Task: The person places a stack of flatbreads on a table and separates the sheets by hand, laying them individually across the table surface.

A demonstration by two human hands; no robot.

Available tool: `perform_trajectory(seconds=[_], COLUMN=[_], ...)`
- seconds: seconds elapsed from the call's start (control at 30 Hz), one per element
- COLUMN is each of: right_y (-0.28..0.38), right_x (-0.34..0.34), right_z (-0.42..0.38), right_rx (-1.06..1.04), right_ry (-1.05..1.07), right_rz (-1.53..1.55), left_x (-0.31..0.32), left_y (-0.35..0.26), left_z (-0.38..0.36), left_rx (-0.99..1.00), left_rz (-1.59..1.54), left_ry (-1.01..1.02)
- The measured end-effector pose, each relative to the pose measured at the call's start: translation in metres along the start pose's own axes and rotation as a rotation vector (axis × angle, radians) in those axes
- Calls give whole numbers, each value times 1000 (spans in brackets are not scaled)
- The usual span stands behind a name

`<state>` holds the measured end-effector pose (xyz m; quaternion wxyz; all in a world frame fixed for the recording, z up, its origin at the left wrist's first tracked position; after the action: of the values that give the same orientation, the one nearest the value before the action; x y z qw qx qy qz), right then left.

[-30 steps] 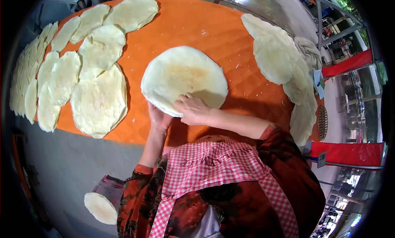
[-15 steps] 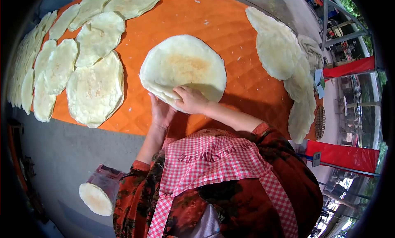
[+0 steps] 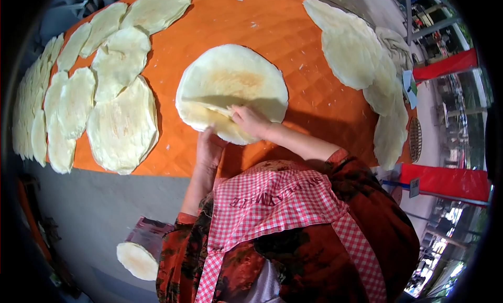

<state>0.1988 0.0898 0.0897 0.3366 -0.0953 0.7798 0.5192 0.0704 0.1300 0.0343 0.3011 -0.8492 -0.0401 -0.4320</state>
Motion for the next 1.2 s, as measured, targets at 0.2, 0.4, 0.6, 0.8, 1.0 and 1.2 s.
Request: perform_trajectory(seconds=[0.2,0.4,0.6,0.8,1.0,1.2], right_y=[18,-50,-229,-383,-185,33], right_x=[18,-274,-443,-424,-156,29], right_z=[2,-31,-206,-368,-117,-46], right_rx=[-182,44,-112,977,96,-452], right_ry=[-160,-593,-931,-1450,-414,78], right_rz=[-142,390,844,-609,467,65], left_x=[-42,-78,-75,-70,-17,-16], left_y=[15,-5,-1,9,-5,-5], left_z=[22,9,-27,-30,-42,-30], left_rx=[48,3,-13,-13,50,11], left_rz=[314,256,274,317,-71,-14], left_ry=[-99,-169,-225,-190,-12,87])
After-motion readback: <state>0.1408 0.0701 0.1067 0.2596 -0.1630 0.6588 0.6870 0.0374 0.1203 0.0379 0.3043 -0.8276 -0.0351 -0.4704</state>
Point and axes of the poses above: each hand's wrist, its own z-axis towards the middle knuckle, its own x-axis out of the palm, y = z × x, the point moved 10 cm from there along z, towards the middle knuckle, and after that the axes turned 2 degrees about -y, right-handed, at the moved point
